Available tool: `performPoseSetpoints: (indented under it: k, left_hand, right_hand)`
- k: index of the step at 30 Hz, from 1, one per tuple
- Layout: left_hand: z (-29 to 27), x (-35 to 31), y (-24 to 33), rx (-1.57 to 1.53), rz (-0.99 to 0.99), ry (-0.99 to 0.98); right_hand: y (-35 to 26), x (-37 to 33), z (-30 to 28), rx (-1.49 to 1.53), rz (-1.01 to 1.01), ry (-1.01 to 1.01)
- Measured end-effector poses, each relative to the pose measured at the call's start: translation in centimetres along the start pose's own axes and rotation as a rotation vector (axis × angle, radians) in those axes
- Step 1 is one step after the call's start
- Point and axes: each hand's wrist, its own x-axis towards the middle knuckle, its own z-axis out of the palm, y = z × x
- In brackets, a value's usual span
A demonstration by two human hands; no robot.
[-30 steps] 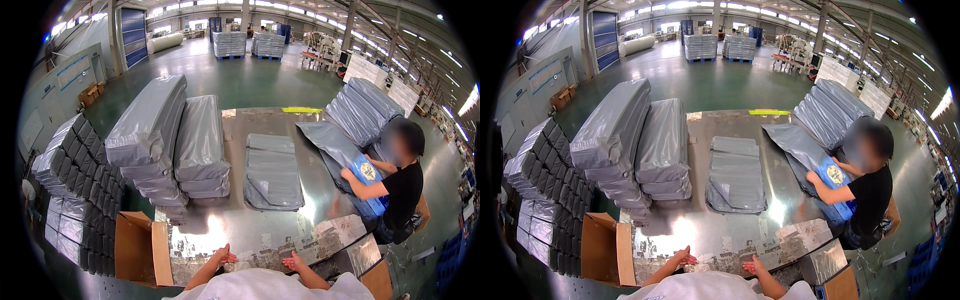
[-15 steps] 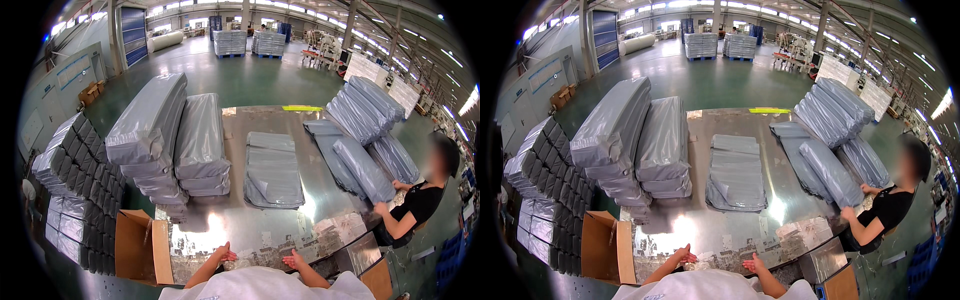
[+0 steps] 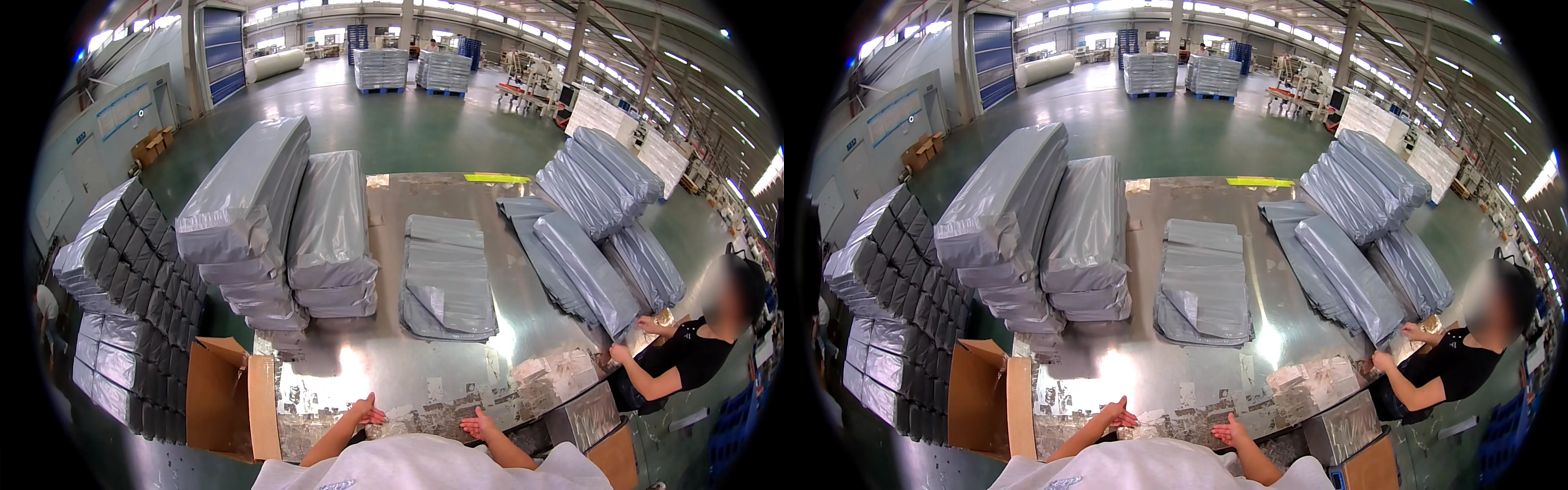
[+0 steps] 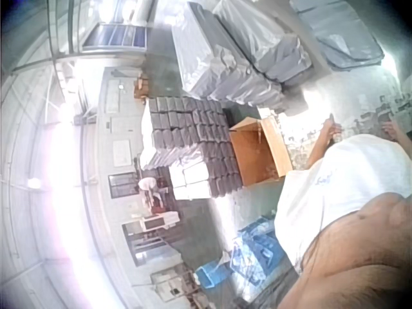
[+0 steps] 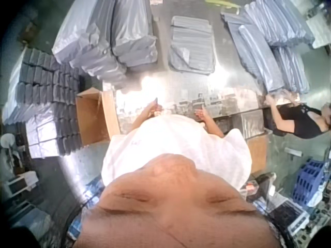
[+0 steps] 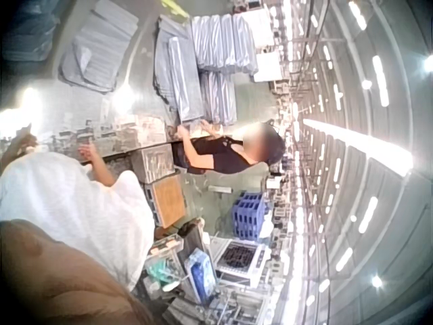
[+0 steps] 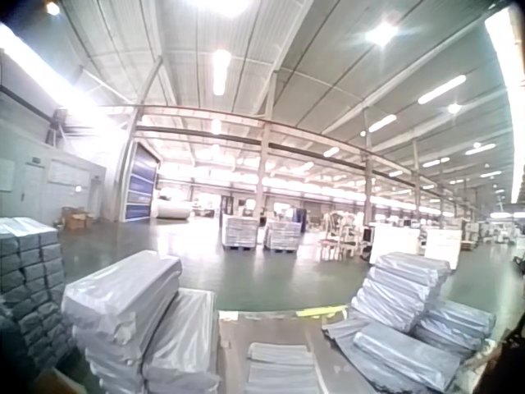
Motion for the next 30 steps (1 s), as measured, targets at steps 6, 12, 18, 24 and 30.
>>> performPoseSetpoints:
  k: [6,12,18,24,30]
  left_hand:
    - [0.1,0.0,0.0,-0.008,0.024,0.01]
    - [0.3,-0.5,0.6,-0.015,0.001,0.021]
    - [0.4,-1.0,0.3,-0.011,0.0,0.038]
    - [0.2,-0.1,0.2,0.015,0.058,0.013]
    - [-1.0,0.6,-0.4,0.019,0.029,-0.009]
  right_hand:
    - [-0.1,0.0,0.0,-0.01,0.007,0.018]
    - [0.0,0.1,0.2,-0.03,-0.017,0.024]
    - [0.2,0.1,0.2,-0.029,-0.012,0.011]
    - [0.2,-0.9,0.3,-0.032,-0.023,0.02]
    - [0.4,0.9,0.5,-0.003,-0.045,0.01]
